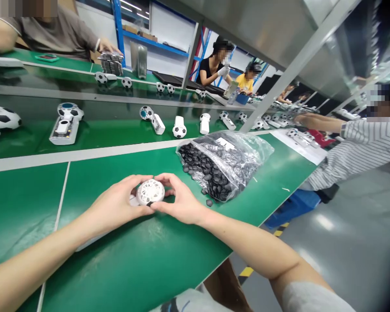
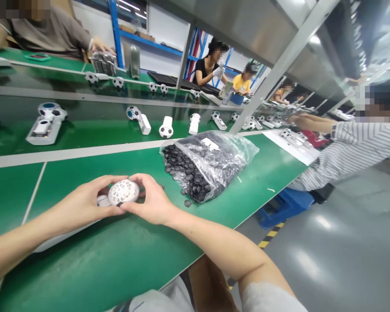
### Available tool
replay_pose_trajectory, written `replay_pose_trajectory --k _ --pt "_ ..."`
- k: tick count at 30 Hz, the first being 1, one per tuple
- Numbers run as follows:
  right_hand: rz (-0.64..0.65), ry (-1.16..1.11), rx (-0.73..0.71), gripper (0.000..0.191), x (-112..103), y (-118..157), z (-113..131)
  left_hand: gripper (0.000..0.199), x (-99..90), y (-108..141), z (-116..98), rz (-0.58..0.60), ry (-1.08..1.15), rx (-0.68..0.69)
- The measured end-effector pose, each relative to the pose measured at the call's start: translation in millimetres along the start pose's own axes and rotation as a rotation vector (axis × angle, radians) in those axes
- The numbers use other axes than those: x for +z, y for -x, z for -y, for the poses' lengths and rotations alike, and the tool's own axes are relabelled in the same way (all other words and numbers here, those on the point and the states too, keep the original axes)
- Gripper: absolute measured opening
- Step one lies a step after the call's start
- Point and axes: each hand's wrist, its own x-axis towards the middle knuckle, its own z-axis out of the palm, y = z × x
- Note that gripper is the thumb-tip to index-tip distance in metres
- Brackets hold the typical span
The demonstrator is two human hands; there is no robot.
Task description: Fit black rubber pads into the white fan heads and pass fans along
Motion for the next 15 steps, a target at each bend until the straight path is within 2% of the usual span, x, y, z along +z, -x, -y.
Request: replay_pose_trajectory --k 9,12,14,15 --pt "-0.015 0.073 -0.091 0.046 2.0 3.8 -2.1 0.06 -1.0 5.0 -5.0 -0.025 -0.114 -0.003" --pt "0.036 0.161 -0.067 0.035 -17.6 -8.1 -6.8 0.058 -1.5 6.9 -8.3 -0.01 -0.167 0.004" --pt "-0.023 0.41 -0.018 0.02 -39.9 -19.3 -12.9 0.06 -1.1 7.1 -10.3 0.008 -0.218 0.0" --pt "-0.095 0.58 0.014 0.015 -51.5 -24.5 -16.5 0.062 -0.9 7.0 -10.9 0.016 -0.244 -0.008"
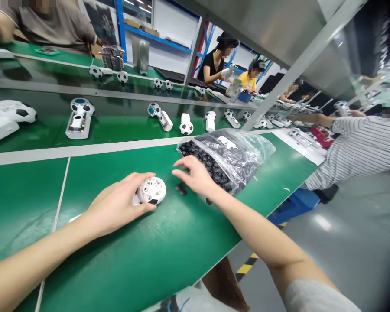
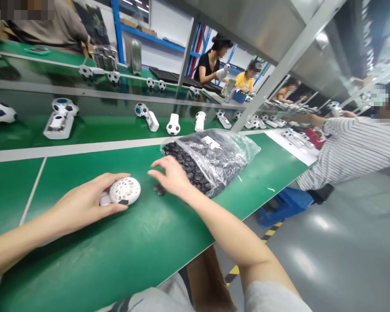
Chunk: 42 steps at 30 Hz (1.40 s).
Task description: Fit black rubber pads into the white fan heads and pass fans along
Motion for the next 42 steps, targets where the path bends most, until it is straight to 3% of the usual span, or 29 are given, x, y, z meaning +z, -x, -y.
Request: replay_pose_trajectory --k 3,8,14,23,32,37,42 --pt "-0.048 0.262 0.091 0.01 -14.5 -12.0 -22.9 0.065 0.0 -0.9 -0.7 0.012 -0.043 -0.012" --pt "0.025 0.251 0.112 0.009 -18.1 -10.1 -34.0 0.059 -2.8 -0.5 2.3 0.008 -0.069 0.03" --pt "0.081 0.175 0.097 0.005 -22.7 -0.6 -23.3 0.068 -8.9 -1.4 12.3 -0.036 -0.234 0.131" --pt "0.187 -0.07 -0.318 0.021 -12.1 25.6 23.1 0.065 -9.9 -4.3 14.2 -0.035 -0.249 0.163" --pt "0.171 0.057 -0.585 0.017 -0.5 20.3 40.4 0.064 -9.7 0.6 9.0 -0.02 -0.189 0.148" --pt "0.179 0.088 -0.526 0.027 4.9 21.5 35.9 0.07 -7.5 0.8 6.5 -0.04 -0.171 0.126" --pt "0.064 -0.006 -0.399 0.016 3.4 27.8 29.5 0.07 -7.4 0.2 7.4 -0.046 -0.167 0.135"
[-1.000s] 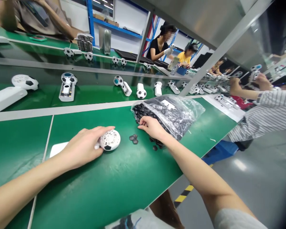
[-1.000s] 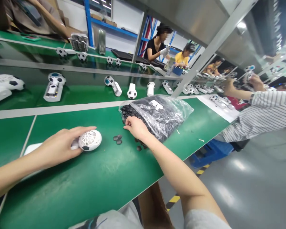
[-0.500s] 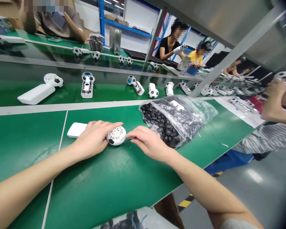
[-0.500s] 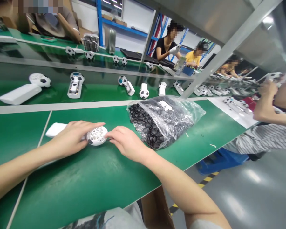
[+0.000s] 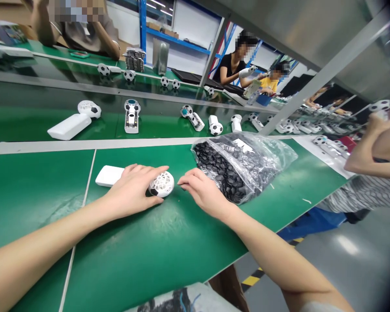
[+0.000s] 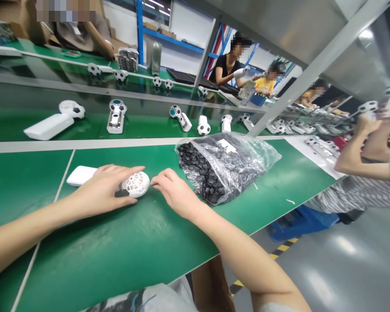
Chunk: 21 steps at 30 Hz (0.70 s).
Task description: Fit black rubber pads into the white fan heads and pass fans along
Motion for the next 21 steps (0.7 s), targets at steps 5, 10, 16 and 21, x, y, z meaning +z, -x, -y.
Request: replay_pose_trajectory --k 5,10,16,21 --pt "0.033 -0.233 0.112 0.008 -3.6 -1.5 9.2 0.071 1.4 0.4 -0.5 -0.028 0.013 -0.012" --pt "0.034 -0.277 0.122 0.009 -0.4 -8.0 13.8 0.069 3.7 -1.0 -1.2 -0.075 0.015 -0.014" --pt "-0.01 -0.347 0.164 0.005 8.6 -13.1 6.7 0.062 2.5 0.4 -5.6 -0.085 0.002 -0.022" --pt "0.03 -0.394 0.189 0.009 9.0 -22.9 4.3 0.055 2.4 -0.8 -7.9 -0.074 0.024 -0.038"
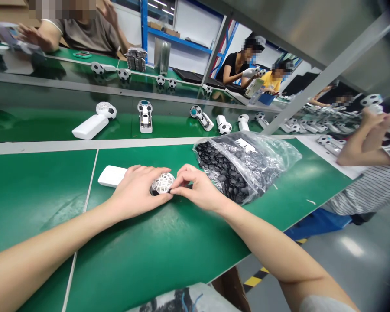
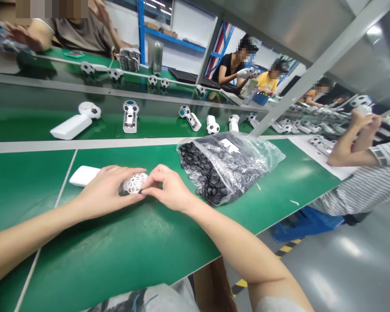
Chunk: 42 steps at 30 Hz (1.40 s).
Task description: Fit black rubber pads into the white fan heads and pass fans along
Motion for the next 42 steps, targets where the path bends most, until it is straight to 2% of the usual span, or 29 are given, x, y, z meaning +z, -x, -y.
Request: replay_pose_trajectory --k 5,8,12,15,18,22,26,29,31,32,36,39,42 --pt "0.033 -0.07 0.119 0.016 -0.9 -9.2 -5.1 0.052 1.0 -1.9 -0.9 -0.015 0.027 -0.045" --pt "0.038 -0.048 0.174 0.016 -10.1 -6.7 -13.8 0.051 -1.7 -1.6 3.0 0.019 0.061 0.016" --pt "0.018 0.336 0.199 0.015 -27.7 5.2 -25.7 0.06 -4.8 -1.2 7.3 0.135 0.077 0.086" --pt "0.068 0.485 0.198 0.006 -31.7 12.7 -30.4 0.066 -2.1 0.8 3.7 0.107 0.027 0.042" --pt "0.097 0.492 0.185 0.006 -29.1 15.1 -29.3 0.066 0.9 3.0 1.3 0.049 -0.011 0.028" --pt "0.118 0.548 0.122 0.014 -23.1 16.0 -19.2 0.065 -0.3 2.7 6.9 0.121 0.022 0.071" --pt "0.253 0.875 -0.045 0.013 -12.1 20.4 -8.9 0.062 -0.7 4.9 5.6 0.118 0.017 0.007" --pt "0.296 1.051 -0.113 0.017 -5.8 23.1 -7.0 0.061 -0.8 8.1 -1.1 0.113 0.012 -0.049" --pt "0.257 0.991 -0.097 0.017 -5.6 23.0 -6.7 0.059 -2.5 8.8 -3.5 0.153 0.039 -0.041" --pt "0.221 0.89 -0.08 0.016 -6.2 22.5 -5.8 0.057 -3.8 8.5 -3.6 0.19 0.069 -0.026" --pt "0.068 0.267 -0.04 0.01 -5.6 19.6 4.4 0.054 -8.0 5.9 0.9 0.321 0.232 0.039" --pt "0.042 -0.028 0.053 0.003 1.9 17.1 11.8 0.052 -6.8 6.0 3.8 0.315 0.292 0.062" --pt "0.035 -0.142 0.136 0.002 9.2 13.6 12.4 0.05 -3.5 7.9 3.9 0.291 0.319 0.056"
